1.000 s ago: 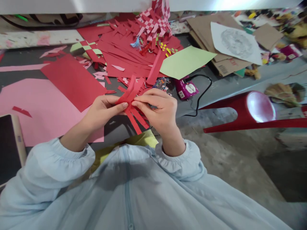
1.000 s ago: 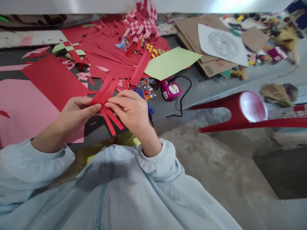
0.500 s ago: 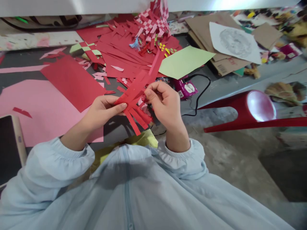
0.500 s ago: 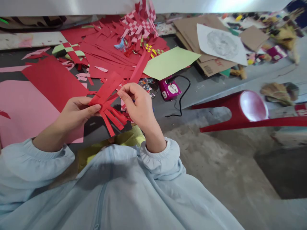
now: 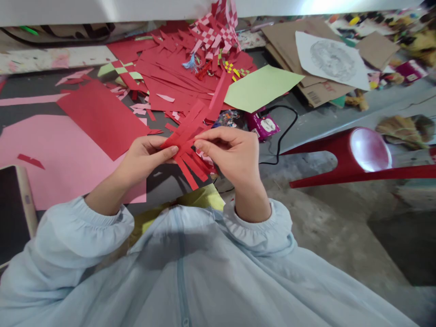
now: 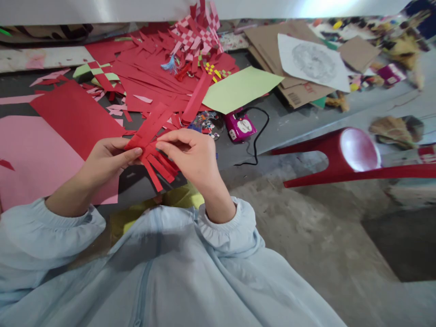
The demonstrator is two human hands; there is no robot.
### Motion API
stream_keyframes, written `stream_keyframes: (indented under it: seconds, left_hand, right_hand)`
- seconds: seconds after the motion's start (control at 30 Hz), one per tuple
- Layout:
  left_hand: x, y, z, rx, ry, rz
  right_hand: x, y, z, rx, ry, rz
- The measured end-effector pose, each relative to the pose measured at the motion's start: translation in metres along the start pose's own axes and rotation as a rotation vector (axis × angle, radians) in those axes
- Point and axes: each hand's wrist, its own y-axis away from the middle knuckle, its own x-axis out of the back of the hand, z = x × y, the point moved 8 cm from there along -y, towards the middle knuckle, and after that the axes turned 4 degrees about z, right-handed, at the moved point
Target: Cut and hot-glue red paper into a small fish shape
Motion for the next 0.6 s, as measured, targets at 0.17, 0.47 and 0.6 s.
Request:
stream_keyframes:
  seconds: [0.17,0.47,0.6]
  left_hand:
    - [0.003,-0.002,0.002,-0.037,-0.138,0.010]
    - [0.001,0.001,0.010,-0.068,-0.342,0.012]
    - [0.001,0.001,0.010,-0.073,-0.371,0.010]
  right_hand:
    - [-0.012,0.004,-0.004,0.071,0.186,-0.059]
    - [-0.017,0.005,0.000,0.101,0.292,-0.066]
    - [-0.019,0.004,0.001,0.088,0.278,-0.079]
